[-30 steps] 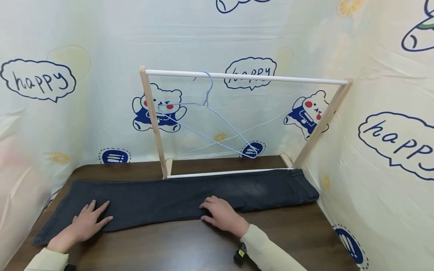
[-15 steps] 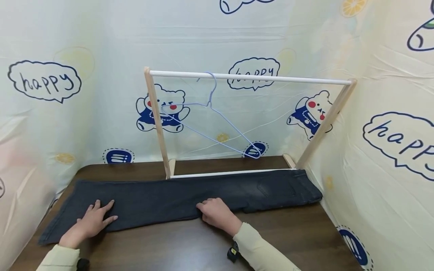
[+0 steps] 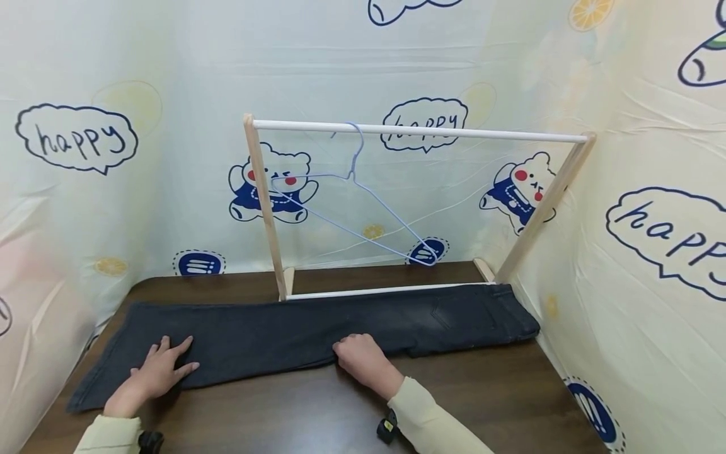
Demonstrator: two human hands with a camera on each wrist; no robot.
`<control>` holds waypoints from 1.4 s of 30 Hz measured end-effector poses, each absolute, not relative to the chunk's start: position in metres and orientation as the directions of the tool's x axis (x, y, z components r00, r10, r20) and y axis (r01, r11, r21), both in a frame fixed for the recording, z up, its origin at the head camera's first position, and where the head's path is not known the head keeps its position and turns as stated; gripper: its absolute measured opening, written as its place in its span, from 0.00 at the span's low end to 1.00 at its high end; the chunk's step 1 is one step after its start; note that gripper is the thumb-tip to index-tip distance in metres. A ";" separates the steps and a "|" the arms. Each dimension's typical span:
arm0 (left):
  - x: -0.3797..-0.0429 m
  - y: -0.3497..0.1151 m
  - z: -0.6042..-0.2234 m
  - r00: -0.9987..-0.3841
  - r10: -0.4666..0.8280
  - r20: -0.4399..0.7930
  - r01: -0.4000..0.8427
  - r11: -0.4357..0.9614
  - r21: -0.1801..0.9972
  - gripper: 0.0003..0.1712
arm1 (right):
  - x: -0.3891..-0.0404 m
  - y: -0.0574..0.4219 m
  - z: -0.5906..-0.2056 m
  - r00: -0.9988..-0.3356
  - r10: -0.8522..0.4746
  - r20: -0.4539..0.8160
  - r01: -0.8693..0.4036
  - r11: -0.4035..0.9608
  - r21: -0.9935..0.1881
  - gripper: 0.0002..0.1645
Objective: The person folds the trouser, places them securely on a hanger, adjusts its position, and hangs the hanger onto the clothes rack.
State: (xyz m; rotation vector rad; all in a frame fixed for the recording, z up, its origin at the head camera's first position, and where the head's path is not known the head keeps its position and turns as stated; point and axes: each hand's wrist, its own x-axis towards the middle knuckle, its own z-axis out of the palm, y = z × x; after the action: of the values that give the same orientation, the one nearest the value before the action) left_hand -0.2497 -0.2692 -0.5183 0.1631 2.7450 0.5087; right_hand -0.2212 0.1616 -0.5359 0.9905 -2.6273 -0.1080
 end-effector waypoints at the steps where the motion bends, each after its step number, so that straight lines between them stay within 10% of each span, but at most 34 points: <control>1: -0.250 -0.269 -0.518 -0.934 0.171 -0.313 0.046 0.928 0.369 0.47 | -0.221 0.161 -0.536 -0.712 -0.646 0.277 -0.623 0.762 0.177 0.12; 15: -0.257 -0.268 -0.521 -0.933 0.167 -0.319 0.019 0.907 0.420 0.50 | -0.221 0.156 -0.538 -0.789 -0.537 0.299 -0.529 0.841 0.115 0.05; 25: -0.255 -0.267 -0.521 -0.926 0.149 -0.347 -0.051 0.861 0.506 0.53 | -0.225 0.188 -0.538 -0.895 -0.310 0.322 -0.324 0.946 0.011 0.25; 42: -0.254 -0.271 -0.520 -0.918 0.137 -0.373 -0.080 0.856 0.511 0.54 | -0.206 0.268 -0.528 -0.959 -0.045 0.280 -0.073 0.993 -0.090 0.29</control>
State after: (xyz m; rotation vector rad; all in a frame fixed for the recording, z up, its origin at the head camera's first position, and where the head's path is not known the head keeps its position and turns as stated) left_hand -0.2545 -0.2711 -0.5197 0.0416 2.6294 0.7484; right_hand -0.2061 0.2684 -0.5275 0.0868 -2.8553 0.1433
